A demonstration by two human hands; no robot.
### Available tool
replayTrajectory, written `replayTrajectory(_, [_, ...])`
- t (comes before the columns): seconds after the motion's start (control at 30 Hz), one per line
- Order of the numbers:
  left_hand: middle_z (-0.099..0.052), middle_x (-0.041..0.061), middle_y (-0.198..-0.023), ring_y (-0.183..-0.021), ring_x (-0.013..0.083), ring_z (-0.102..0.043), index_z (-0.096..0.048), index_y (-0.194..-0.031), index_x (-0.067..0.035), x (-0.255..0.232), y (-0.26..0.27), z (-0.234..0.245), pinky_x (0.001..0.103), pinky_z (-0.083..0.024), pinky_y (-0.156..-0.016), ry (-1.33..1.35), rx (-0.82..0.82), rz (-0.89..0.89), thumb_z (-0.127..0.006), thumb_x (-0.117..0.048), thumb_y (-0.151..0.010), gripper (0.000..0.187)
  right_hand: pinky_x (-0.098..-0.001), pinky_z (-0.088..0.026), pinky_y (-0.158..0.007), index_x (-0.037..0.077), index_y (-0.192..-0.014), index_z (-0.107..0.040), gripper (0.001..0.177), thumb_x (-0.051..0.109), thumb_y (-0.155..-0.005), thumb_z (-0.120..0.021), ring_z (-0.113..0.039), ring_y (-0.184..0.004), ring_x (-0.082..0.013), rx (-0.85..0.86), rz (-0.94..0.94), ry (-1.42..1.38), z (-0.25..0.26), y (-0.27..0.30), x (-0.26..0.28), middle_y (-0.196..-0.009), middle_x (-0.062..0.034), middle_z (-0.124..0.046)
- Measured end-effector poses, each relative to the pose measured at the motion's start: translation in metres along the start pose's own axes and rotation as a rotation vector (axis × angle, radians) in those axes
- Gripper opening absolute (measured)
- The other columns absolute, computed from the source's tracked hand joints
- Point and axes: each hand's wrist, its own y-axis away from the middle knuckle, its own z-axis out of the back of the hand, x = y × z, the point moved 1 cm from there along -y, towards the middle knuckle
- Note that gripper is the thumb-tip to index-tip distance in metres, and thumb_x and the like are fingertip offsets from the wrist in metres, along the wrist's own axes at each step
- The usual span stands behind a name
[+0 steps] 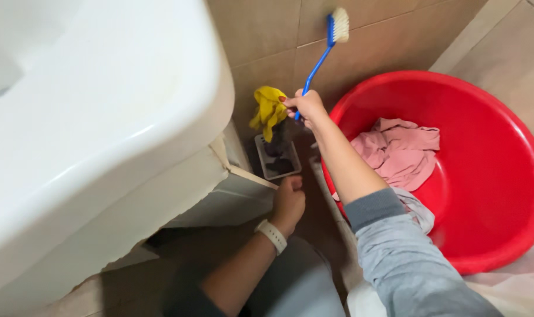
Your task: The person flushes the toilet, then retrieves a toilet brush and a yellow cloth. They apply cleaning liquid to the brush and scrub the toilet seat and rim. After rinsing the cloth at the sink, they wipe the toilet seat and lid with the cloth.
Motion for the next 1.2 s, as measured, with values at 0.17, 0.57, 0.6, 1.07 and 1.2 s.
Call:
replayTrajectory(0.17, [-0.058, 0.034, -0.138, -0.137, 0.0535, -0.038, -0.064, -0.127, 0.004, -0.008, -0.066, -0.028, 0.055, -0.029, -0.116, -0.327, -0.212, -0.444, -0.067, -0.01, -0.081, 0.048, -0.0311, -0.058, -0.047, 0.011, -0.067, -0.044, 0.041, -0.001, -0.081, -0.08, -0.061, -0.058, -0.0154, -0.099, -0.112, 0.023, 0.002, 0.009, 0.014, -0.071, -0.0032, -0.056])
replayTrajectory(0.57, [-0.013, 0.025, -0.17, -0.14, 0.052, -0.034, -0.073, -0.121, -0.037, -0.097, -0.055, -0.024, 0.053, -0.036, -0.112, -0.398, -0.082, -0.072, -0.076, -0.025, -0.069, 0.054, -0.0301, -0.061, -0.049, 0.003, -0.071, -0.052, 0.027, -0.006, -0.082, -0.074, -0.069, -0.06, -0.0245, -0.106, -0.153, -0.189, 0.015, 0.04, 0.072, -0.082, -0.0147, -0.068])
replayTrajectory(0.6, [-0.014, 0.028, -0.168, -0.138, 0.052, -0.036, -0.073, -0.123, -0.037, -0.098, -0.056, -0.025, 0.051, -0.037, -0.113, -0.396, -0.114, -0.145, -0.076, -0.024, -0.069, 0.055, -0.0294, -0.062, -0.05, 0.001, -0.073, -0.056, 0.021, -0.006, -0.082, -0.073, -0.07, -0.062, -0.0238, -0.092, -0.161, -0.218, 0.014, 0.044, 0.073, -0.084, -0.0158, -0.069])
replayTrajectory(1.07, [-0.034, 0.019, -0.16, -0.136, 0.0511, -0.036, -0.055, -0.143, -0.013, -0.06, -0.079, -0.041, 0.057, -0.039, -0.11, -0.369, -0.119, 0.058, -0.067, -0.02, -0.08, 0.065, -0.0304, -0.053, -0.041, 0.005, -0.068, -0.048, 0.029, -0.012, -0.08, -0.069, -0.067, -0.051, -0.0236, -0.177, 0.186, -0.175, 0.021, 0.062, 0.105, -0.069, -0.012, -0.061])
replayTrajectory(1.2, [-0.026, 0.025, -0.165, -0.148, 0.047, -0.029, -0.065, -0.137, -0.014, -0.028, -0.108, -0.044, 0.058, -0.028, -0.12, -0.47, -0.113, 0.092, -0.064, -0.023, -0.085, 0.053, -0.031, -0.054, -0.041, 0.01, -0.069, -0.043, 0.036, -0.012, -0.082, -0.068, -0.07, -0.051, -0.0237, -0.184, 0.306, -0.171, 0.036, 0.078, 0.138, -0.067, -0.011, -0.061])
